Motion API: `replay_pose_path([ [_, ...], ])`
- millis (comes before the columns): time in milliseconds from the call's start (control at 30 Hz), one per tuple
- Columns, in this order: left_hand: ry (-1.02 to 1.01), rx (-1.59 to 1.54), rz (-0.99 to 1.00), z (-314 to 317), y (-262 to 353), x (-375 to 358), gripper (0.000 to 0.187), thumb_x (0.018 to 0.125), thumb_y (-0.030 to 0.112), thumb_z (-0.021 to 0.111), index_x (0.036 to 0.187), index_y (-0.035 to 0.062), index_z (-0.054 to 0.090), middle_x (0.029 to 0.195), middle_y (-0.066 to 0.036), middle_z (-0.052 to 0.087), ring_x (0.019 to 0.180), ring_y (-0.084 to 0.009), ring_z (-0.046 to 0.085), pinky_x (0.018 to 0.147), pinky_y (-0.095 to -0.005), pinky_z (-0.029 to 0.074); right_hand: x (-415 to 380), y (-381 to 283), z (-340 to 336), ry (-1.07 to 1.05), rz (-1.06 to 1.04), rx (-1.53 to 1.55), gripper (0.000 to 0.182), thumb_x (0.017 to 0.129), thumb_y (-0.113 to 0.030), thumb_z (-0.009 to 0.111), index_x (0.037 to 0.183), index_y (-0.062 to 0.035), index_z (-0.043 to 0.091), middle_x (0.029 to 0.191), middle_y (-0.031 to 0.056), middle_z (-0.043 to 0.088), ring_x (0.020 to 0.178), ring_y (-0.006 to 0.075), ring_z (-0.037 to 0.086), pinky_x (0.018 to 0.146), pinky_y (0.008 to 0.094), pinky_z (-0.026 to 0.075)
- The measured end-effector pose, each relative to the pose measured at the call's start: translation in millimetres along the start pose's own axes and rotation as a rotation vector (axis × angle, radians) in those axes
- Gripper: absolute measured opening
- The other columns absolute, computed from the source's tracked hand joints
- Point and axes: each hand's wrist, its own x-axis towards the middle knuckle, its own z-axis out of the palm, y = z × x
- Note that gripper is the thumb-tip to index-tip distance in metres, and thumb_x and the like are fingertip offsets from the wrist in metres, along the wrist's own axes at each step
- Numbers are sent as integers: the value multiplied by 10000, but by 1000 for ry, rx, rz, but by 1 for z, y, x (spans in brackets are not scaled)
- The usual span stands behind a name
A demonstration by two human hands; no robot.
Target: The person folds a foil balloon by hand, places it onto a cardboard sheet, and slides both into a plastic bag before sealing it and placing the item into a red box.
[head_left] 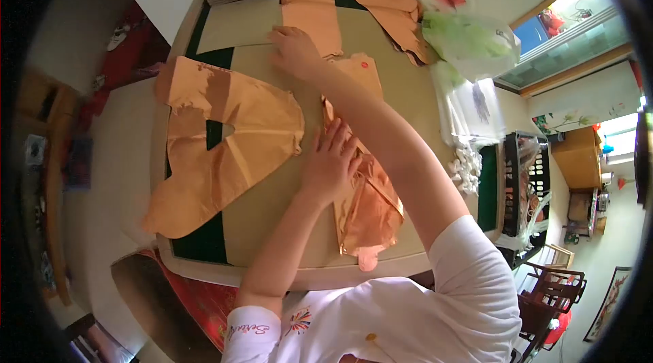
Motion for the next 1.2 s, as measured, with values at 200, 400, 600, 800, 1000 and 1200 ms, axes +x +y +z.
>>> replay_pose_path([
  [200, -128, 46, 7, -16, 3, 2, 488, 901, 293, 561, 1316, 39, 520, 1383, -144, 477, 1354, -307, 363, 1145, -544, 210, 48, -23, 51, -64, 38, -149, 510, 829, -384, 634, 1225, -68, 572, 1280, 197, 556, 1203, 351, 519, 1034, 452, 382],
  [400, 69, -141, 25, 3, -2, -2, 505, 858, 257, 585, 1303, 25, 529, 1349, -152, 504, 1320, -326, 390, 1150, -545, 200, 75, -33, 67, -476, -57, -415, 412, 880, -388, 579, 1100, -40, 600, 1092, 156, 637, 1087, 316, 583, 948, 450, 436],
  [600, 100, -179, -5, -5, 0, -1, 490, 864, 225, 540, 1311, 26, 523, 1344, -156, 512, 1318, -326, 394, 1146, -548, 212, 70, -45, 60, -104, -201, -361, 247, 904, -257, 522, 973, -44, 627, 915, 126, 689, 933, 298, 663, 841, 436, 497],
  [800, 126, -295, 1, 8, -3, -2, 474, 880, 219, 505, 1311, 23, 524, 1357, -159, 508, 1328, -322, 393, 1143, -544, 225, 88, -66, 57, -553, 0, -261, 175, 888, -158, 522, 999, -47, 598, 986, 166, 680, 969, 301, 665, 760, 404, 545],
  [1000, 102, -203, 11, 7, -2, 0, 464, 883, 212, 520, 1307, 25, 526, 1358, -178, 500, 1313, -332, 410, 1139, -535, 237, 84, -64, 41, -479, 47, -201, 202, 872, -79, 519, 1057, -70, 600, 1027, 139, 678, 1007, 318, 647, 806, 417, 544],
  [1200, 296, -269, -35, 7, 1, 1, 279, 864, 134, 557, 1119, 24, 590, 1199, -187, 549, 1232, -351, 460, 1083, -493, 315, 66, -71, -20, 77, -151, -188, 355, 839, -32, 552, 1177, -122, 608, 1178, 122, 639, 1134, 290, 593, 913, 404, 502],
])
